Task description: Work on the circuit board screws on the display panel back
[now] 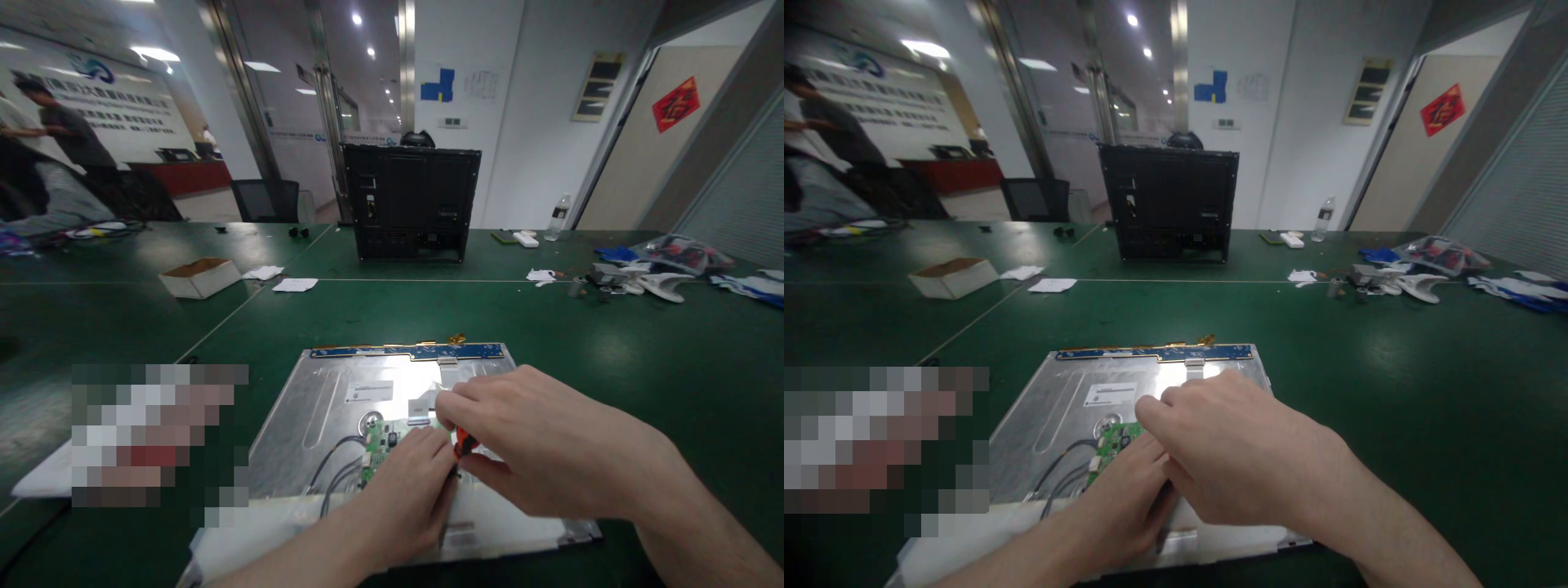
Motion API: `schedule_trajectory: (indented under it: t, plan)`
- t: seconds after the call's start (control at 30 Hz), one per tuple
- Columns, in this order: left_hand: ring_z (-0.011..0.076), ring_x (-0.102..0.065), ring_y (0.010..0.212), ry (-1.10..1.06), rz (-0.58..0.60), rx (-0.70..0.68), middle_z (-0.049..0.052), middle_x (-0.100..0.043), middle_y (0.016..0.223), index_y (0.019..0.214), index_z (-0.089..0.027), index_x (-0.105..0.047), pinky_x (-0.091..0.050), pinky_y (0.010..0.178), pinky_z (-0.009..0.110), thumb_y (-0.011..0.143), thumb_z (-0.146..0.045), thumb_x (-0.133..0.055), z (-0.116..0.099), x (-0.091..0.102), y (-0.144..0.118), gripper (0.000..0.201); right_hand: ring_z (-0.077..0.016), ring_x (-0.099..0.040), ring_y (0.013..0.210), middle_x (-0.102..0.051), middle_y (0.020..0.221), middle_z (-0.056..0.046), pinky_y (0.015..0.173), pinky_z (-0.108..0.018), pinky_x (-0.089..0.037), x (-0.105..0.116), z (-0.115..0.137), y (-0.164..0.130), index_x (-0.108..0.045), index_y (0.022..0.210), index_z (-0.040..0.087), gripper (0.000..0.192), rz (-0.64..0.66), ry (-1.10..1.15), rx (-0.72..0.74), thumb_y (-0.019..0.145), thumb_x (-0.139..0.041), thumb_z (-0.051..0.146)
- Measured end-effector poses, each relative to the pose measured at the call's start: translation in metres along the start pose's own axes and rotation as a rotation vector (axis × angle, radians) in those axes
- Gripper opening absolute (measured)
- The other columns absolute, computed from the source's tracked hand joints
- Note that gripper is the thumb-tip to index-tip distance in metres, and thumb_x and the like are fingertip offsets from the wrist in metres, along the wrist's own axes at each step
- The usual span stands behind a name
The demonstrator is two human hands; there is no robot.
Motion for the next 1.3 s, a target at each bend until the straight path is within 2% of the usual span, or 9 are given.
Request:
schedule_trajectory:
  t: [0.13, 0.23, 0.37, 0.47, 0.63, 0.87, 1.03, 1.13, 1.3]
  plan:
    - [0.0262, -0.056, 0.097, 0.013, 0.014, 0.019, 0.009, -0.06, 0.102, 0.106, -0.02, -0.052, -0.048, 0.087, 0.041, 0.085, -0.012, -0.048, 0.0012, -0.0026, -0.0002, 0.023, -0.0178, -0.06, 0.067, -0.067, 0.077, -0.002, 0.054, -0.028, -0.032, 0.0003, -0.0014, 0.0037, -0.058, 0.085, 0.02, 0.011, -0.006, -0.04, -0.044, 0.09, -0.058, 0.03]
    - [0.0266, -0.056, 0.097, 0.014, 0.013, 0.021, 0.01, -0.06, 0.103, 0.105, -0.019, -0.052, -0.048, 0.087, 0.041, 0.085, -0.013, -0.049, 0.0017, -0.0037, 0.0, 0.022, -0.0168, -0.06, 0.064, -0.067, 0.073, -0.001, 0.053, -0.027, -0.029, 0.0005, -0.0018, 0.0049, -0.06, 0.081, 0.02, 0.015, 0.006, -0.064, -0.052, 0.092, -0.055, 0.029]
    - [0.027, -0.056, 0.097, 0.013, 0.02, 0.019, 0.01, -0.06, 0.1, 0.102, -0.018, -0.054, -0.048, 0.088, 0.042, 0.084, -0.013, -0.05, 0.0005, -0.0019, 0.0005, 0.019, -0.0164, -0.059, 0.067, -0.067, 0.079, -0.002, 0.055, -0.026, -0.032, 0.001, -0.0004, 0.0028, -0.057, 0.091, 0.02, 0.004, -0.005, -0.038, -0.039, 0.089, -0.053, 0.021]
    - [0.0271, -0.056, 0.098, 0.009, 0.016, 0.016, 0.01, -0.061, 0.1, 0.101, -0.018, -0.054, -0.048, 0.089, 0.042, 0.084, -0.012, -0.049, -0.0012, 0.0004, 0.0009, 0.019, -0.0162, -0.058, 0.07, -0.065, 0.085, -0.002, 0.056, -0.027, -0.035, 0.0014, 0.001, 0.0002, -0.053, 0.096, 0.02, 0.011, 0.002, 0.003, -0.007, 0.085, -0.054, 0.017]
    - [0.0268, -0.056, 0.098, -0.004, 0.002, 0.009, 0.011, -0.06, 0.107, 0.104, -0.019, -0.053, -0.048, 0.089, 0.042, 0.086, -0.013, -0.047, -0.0019, 0.0008, 0.0009, 0.02, -0.0166, -0.058, 0.071, -0.065, 0.087, -0.001, 0.055, -0.028, -0.036, 0.0013, 0.0019, -0.001, -0.053, 0.094, 0.021, 0.012, 0.023, 0.011, 0.021, 0.084, -0.058, 0.018]
    - [0.0259, -0.055, 0.097, -0.001, 0.017, 0.02, 0.009, -0.06, 0.1, 0.105, -0.019, -0.054, -0.047, 0.088, 0.04, 0.087, -0.014, -0.048, -0.0014, 0.0004, 0.0009, 0.019, -0.0182, -0.062, 0.067, -0.068, 0.077, -0.002, 0.053, -0.028, -0.033, 0.0003, -0.0002, 0.0042, -0.058, 0.086, 0.02, 0.012, 0.0, -0.044, -0.049, 0.092, -0.057, 0.031]
    - [0.0264, -0.056, 0.096, 0.007, 0.034, 0.03, 0.01, -0.06, 0.101, 0.103, -0.018, -0.055, -0.048, 0.087, 0.041, 0.087, -0.014, -0.049, -0.0012, 0.0006, 0.0005, 0.018, -0.0173, -0.06, 0.064, -0.067, 0.077, -0.001, 0.051, -0.028, -0.03, 0.0, -0.0018, 0.0027, -0.055, 0.092, 0.02, 0.003, -0.015, -0.054, -0.036, 0.09, -0.054, 0.022]
    - [0.0271, -0.055, 0.097, 0.009, 0.026, 0.016, 0.01, -0.06, 0.101, 0.103, -0.018, -0.055, -0.047, 0.088, 0.042, 0.087, -0.015, -0.049, -0.0008, 0.0001, 0.0002, 0.017, -0.0169, -0.06, 0.066, -0.067, 0.08, -0.002, 0.053, -0.027, -0.033, 0.0, -0.0013, 0.0006, -0.052, 0.094, 0.019, 0.009, -0.019, -0.011, -0.013, 0.086, -0.053, 0.017]
    - [0.0261, -0.055, 0.097, 0.001, 0.009, 0.012, 0.009, -0.06, 0.101, 0.103, -0.02, -0.054, -0.047, 0.087, 0.04, 0.086, -0.013, -0.049, 0.0003, -0.001, -0.0002, 0.019, -0.018, -0.062, 0.071, -0.068, 0.084, -0.003, 0.056, -0.027, -0.036, 0.0012, 0.0005, 0.0012, -0.054, 0.095, 0.02, 0.011, 0.003, -0.004, -0.028, 0.086, -0.058, 0.024]
Point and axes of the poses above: each hand's wrist, its own y-axis towards the middle knuckle, its own x-axis out of the back of the hand, z = x × y, the point moved 1 cm from there along y, towards the middle knuckle
